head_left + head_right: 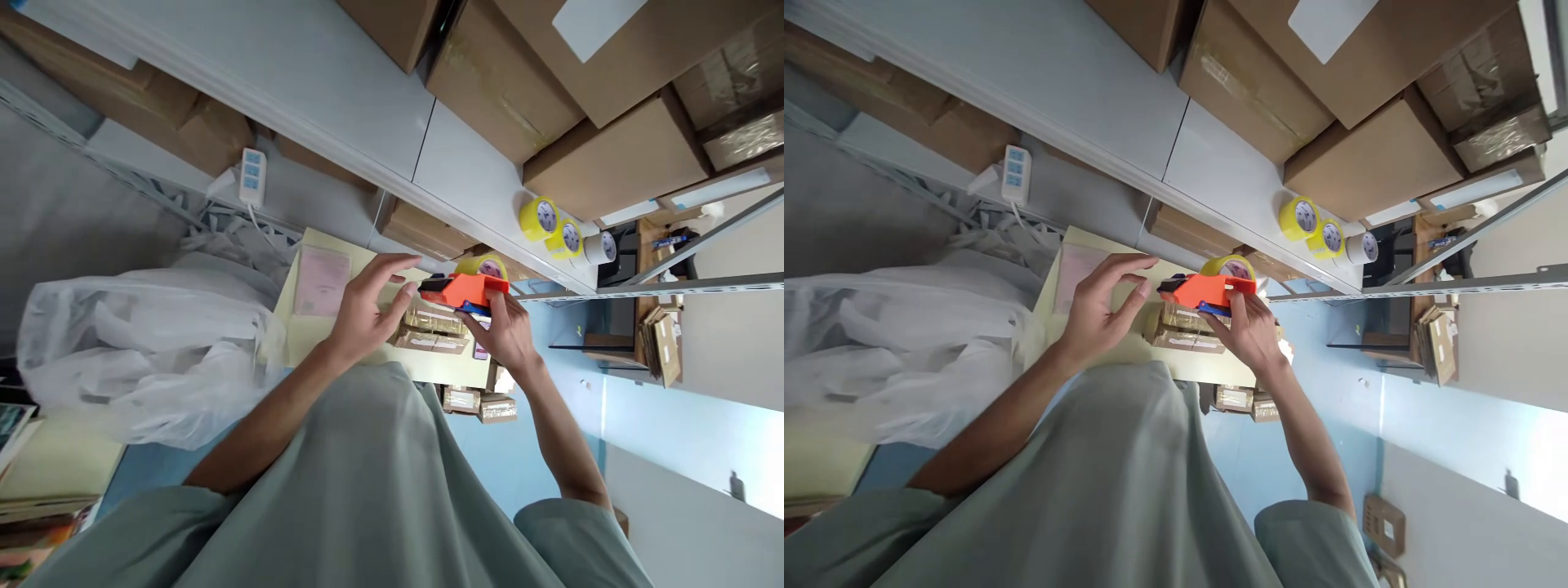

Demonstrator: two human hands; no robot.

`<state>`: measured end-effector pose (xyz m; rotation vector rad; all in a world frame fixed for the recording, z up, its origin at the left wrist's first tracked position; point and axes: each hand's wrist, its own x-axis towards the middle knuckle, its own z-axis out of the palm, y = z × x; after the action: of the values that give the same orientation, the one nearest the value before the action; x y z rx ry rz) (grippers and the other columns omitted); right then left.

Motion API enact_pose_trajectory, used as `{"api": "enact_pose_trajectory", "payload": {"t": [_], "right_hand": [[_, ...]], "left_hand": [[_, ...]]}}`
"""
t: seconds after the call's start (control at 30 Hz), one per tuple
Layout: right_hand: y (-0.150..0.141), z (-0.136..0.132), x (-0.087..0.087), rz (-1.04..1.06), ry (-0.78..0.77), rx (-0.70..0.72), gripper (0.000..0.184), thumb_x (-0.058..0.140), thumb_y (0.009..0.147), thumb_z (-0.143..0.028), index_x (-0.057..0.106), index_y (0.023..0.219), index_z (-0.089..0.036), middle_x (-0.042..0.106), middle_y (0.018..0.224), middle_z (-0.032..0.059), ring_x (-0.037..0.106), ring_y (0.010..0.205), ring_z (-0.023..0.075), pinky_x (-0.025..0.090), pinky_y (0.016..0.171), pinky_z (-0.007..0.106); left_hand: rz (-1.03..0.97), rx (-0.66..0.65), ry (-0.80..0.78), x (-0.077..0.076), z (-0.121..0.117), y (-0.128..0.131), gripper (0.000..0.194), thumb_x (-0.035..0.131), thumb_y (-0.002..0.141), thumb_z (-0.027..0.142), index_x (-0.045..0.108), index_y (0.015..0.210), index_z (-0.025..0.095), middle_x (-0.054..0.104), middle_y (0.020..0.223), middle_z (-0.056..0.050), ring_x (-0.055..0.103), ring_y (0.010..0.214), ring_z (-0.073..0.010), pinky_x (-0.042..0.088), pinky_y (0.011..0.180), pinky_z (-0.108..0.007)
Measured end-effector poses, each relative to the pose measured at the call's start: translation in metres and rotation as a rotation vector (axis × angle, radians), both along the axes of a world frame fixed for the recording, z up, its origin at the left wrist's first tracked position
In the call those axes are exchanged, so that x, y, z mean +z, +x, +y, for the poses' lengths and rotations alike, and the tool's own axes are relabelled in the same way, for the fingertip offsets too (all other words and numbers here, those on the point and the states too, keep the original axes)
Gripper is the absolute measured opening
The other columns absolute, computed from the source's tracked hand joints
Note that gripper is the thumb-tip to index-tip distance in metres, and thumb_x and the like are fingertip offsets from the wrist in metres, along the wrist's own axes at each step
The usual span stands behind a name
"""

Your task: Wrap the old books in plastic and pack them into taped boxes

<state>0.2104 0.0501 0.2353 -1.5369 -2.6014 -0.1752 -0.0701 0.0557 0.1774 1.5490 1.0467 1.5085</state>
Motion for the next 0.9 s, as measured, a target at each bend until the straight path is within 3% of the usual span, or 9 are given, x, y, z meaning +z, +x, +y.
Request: {"api": "enact_pose_trajectory", "payload": {"t": [0.17,0.33,0.47,0.7,0.9], "right_hand": [[-0.011,-0.019,0.012,-0.003,-0.038,0.015,0.049,0.056,0.113,-0.066,0.059,0.131,-0.020,0.079,0.097,0.0130,0.078,0.083,0.0298,0.065,0.070,0.040],[-0.018,-0.028,0.022,-0.030,-0.145,-0.008,0.059,0.059,0.110,-0.073,0.061,0.133,-0.019,0.081,0.101,0.0160,0.080,0.088,0.0321,0.067,0.074,0.042],[-0.019,-0.032,0.026,-0.039,-0.251,0.003,0.061,0.056,0.110,-0.075,0.062,0.136,-0.020,0.081,0.103,0.0149,0.081,0.091,0.0330,0.068,0.079,0.045],[-0.022,-0.036,0.028,-0.048,-0.441,-0.039,0.055,0.069,0.104,-0.067,0.062,0.135,-0.022,0.082,0.106,0.0124,0.081,0.094,0.0329,0.065,0.080,0.044],[-0.030,-0.030,0.020,-0.023,-0.624,-0.075,0.054,0.075,0.097,-0.063,0.064,0.132,-0.023,0.081,0.102,0.0083,0.079,0.086,0.0299,0.061,0.076,0.039]], "left_hand": [[-0.014,-0.115,0.030,0.005,-0.011,-0.014,0.030,0.069,0.110,0.043,0.078,0.134,0.025,0.081,0.128,-0.010,0.076,0.119,-0.0245,0.066,0.103,-0.041],[-0.044,-0.237,-0.026,0.004,-0.014,-0.023,0.027,0.073,0.108,0.046,0.081,0.122,0.024,0.084,0.117,-0.008,0.077,0.106,-0.0229,0.065,0.094,-0.037],[-0.092,-0.313,-0.150,-0.001,-0.019,-0.028,0.031,0.074,0.105,0.051,0.081,0.118,0.023,0.084,0.115,-0.008,0.078,0.106,-0.0229,0.065,0.091,-0.034],[-0.193,-0.360,-0.421,-0.014,-0.031,-0.029,0.040,0.076,0.101,0.058,0.081,0.116,0.021,0.084,0.117,-0.009,0.079,0.103,-0.0239,0.065,0.092,-0.036],[-0.234,-0.388,-0.555,-0.032,-0.032,-0.021,0.041,0.080,0.094,0.061,0.077,0.100,0.020,0.080,0.097,-0.007,0.074,0.085,-0.0206,0.062,0.080,-0.034]]}}
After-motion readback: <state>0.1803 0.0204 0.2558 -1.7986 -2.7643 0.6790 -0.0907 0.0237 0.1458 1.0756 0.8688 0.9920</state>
